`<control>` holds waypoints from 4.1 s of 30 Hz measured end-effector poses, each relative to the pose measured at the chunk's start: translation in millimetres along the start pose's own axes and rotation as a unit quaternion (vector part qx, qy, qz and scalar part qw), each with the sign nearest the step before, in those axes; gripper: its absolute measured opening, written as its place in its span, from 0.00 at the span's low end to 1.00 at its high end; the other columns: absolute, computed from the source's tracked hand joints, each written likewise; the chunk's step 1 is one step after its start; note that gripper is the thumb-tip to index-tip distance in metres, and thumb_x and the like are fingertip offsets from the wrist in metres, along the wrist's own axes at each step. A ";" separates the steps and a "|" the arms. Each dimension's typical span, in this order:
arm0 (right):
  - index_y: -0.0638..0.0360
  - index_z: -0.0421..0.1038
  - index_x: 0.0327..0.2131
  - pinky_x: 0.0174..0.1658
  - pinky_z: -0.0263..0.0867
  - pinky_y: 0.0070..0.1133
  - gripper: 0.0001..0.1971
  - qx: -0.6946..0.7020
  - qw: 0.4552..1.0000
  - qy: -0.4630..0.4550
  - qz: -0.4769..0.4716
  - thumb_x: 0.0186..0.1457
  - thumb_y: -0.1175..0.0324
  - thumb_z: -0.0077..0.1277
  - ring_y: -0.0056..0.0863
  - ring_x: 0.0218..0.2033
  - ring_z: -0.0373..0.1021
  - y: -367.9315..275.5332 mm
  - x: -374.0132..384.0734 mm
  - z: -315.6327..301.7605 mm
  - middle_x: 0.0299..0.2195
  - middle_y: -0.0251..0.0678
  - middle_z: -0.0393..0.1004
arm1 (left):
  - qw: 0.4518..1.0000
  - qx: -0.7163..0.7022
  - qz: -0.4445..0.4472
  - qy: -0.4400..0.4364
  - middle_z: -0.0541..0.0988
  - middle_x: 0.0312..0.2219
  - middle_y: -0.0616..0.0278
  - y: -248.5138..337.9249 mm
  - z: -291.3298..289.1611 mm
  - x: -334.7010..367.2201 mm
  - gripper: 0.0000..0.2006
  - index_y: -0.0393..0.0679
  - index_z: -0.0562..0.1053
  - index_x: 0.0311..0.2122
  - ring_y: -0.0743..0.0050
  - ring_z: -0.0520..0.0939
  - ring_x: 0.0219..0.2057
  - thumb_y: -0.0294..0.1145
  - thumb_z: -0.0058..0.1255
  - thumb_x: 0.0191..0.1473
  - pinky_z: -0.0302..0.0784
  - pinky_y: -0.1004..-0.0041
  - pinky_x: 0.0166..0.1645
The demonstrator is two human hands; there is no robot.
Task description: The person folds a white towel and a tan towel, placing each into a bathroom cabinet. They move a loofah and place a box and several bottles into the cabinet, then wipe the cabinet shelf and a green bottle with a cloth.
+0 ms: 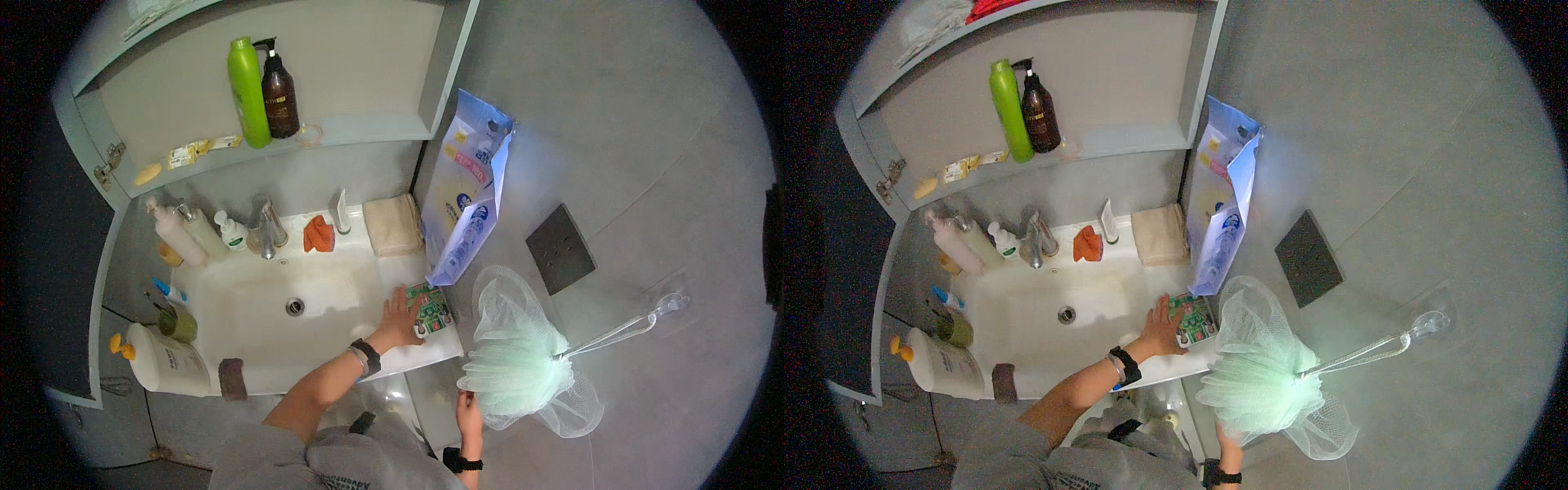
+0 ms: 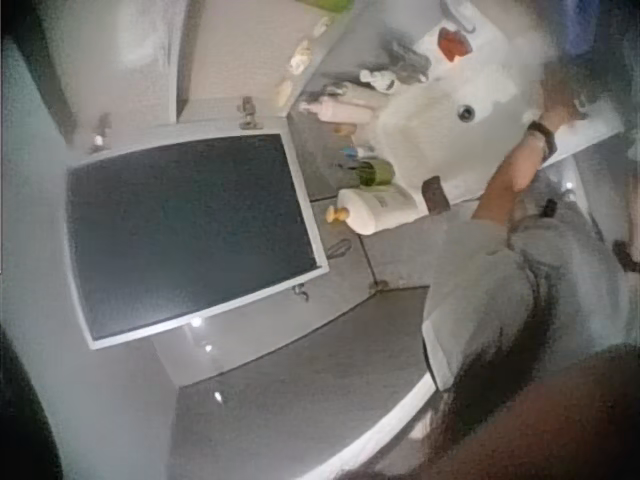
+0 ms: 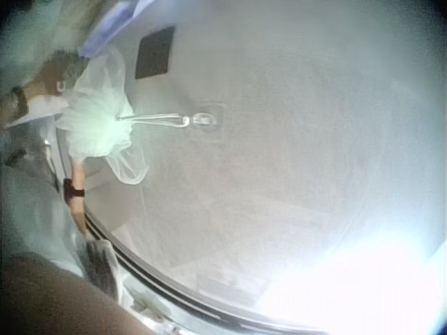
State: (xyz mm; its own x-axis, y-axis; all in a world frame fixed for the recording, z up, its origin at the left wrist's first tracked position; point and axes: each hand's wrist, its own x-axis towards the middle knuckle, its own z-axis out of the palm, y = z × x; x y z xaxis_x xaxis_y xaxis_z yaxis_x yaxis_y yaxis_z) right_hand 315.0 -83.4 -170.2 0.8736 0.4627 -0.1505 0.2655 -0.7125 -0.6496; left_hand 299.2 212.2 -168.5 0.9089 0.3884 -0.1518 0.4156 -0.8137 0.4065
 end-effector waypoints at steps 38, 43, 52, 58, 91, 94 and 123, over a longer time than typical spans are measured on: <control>0.64 0.66 0.40 0.40 0.61 0.31 0.13 0.059 0.940 -0.209 -0.262 0.49 0.76 0.42 0.45 0.37 0.64 -43.4 49.9 25.6 0.34 0.48 0.67 | 0.864 -0.165 -0.381 0.285 0.75 0.26 0.54 -24.1 -6.3 -292.5 0.09 0.43 0.73 0.30 0.53 0.76 0.29 0.38 0.49 0.48 0.70 0.63 0.32; 0.64 0.66 0.38 0.38 0.62 0.30 0.11 0.076 0.916 -0.219 -0.328 0.49 0.77 0.42 0.47 0.35 0.65 -93.5 45.2 30.4 0.35 0.47 0.67 | 0.840 -0.161 -0.360 0.373 0.74 0.26 0.54 -14.0 -7.2 -317.5 0.09 0.40 0.72 0.30 0.52 0.75 0.29 0.36 0.48 0.49 0.70 0.63 0.32; 0.68 0.67 0.35 0.33 0.64 0.27 0.08 -0.005 0.918 -0.133 -0.374 0.50 0.78 0.42 0.38 0.29 0.67 -94.7 44.7 40.4 0.30 0.46 0.68 | 0.883 -0.155 -0.273 0.349 0.73 0.29 0.54 -58.1 -38.6 -302.1 0.05 0.38 0.71 0.33 0.56 0.75 0.29 0.25 0.46 0.50 0.71 0.66 0.33; 0.66 0.68 0.36 0.33 0.65 0.29 0.09 -0.010 0.971 -0.040 -0.236 0.48 0.79 0.44 0.41 0.30 0.68 -124.5 18.7 52.2 0.34 0.47 0.68 | 0.884 -0.171 -0.257 0.351 0.75 0.31 0.55 -112.3 -53.8 -340.0 0.06 0.38 0.72 0.33 0.58 0.76 0.32 0.23 0.45 0.49 0.71 0.69 0.37; 0.61 0.47 0.55 0.50 0.48 0.42 0.48 -0.195 0.963 0.150 -0.112 0.29 0.53 0.60 0.49 0.52 0.50 -149.4 108.5 96.5 0.49 0.50 0.54 | 0.919 -0.207 -0.154 0.297 0.73 0.27 0.54 -181.0 -110.4 -311.2 0.05 0.35 0.71 0.34 0.63 0.74 0.27 0.22 0.43 0.51 0.70 0.72 0.32; 0.58 0.49 0.54 0.49 0.48 0.42 0.45 -0.112 0.957 0.148 -0.223 0.29 0.60 0.59 0.48 0.51 0.51 -188.0 70.5 97.1 0.49 0.50 0.54 | 0.896 -0.296 -0.190 0.272 0.75 0.32 0.55 -165.4 -123.0 -300.4 0.07 0.36 0.71 0.37 0.65 0.76 0.35 0.21 0.44 0.51 0.70 0.74 0.41; 0.50 0.66 0.44 0.50 0.50 0.31 0.27 0.066 0.794 -0.078 -0.599 0.35 0.76 0.56 0.37 0.53 0.57 -335.0 -0.9 115.4 0.50 0.38 0.61 | 0.913 0.039 0.083 0.398 0.71 0.44 0.65 -132.1 -148.6 -322.8 0.15 0.48 0.70 0.39 0.65 0.68 0.50 0.25 0.54 0.42 0.55 0.48 0.57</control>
State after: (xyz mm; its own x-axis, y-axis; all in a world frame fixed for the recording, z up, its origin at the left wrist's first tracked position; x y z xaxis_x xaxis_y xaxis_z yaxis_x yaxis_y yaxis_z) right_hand 178.2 215.7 -38.5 -0.0387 0.8335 0.5511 0.8136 0.3465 -0.4669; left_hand -54.2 258.6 -39.4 0.6600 0.4229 0.6209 0.3036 -0.9061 0.2946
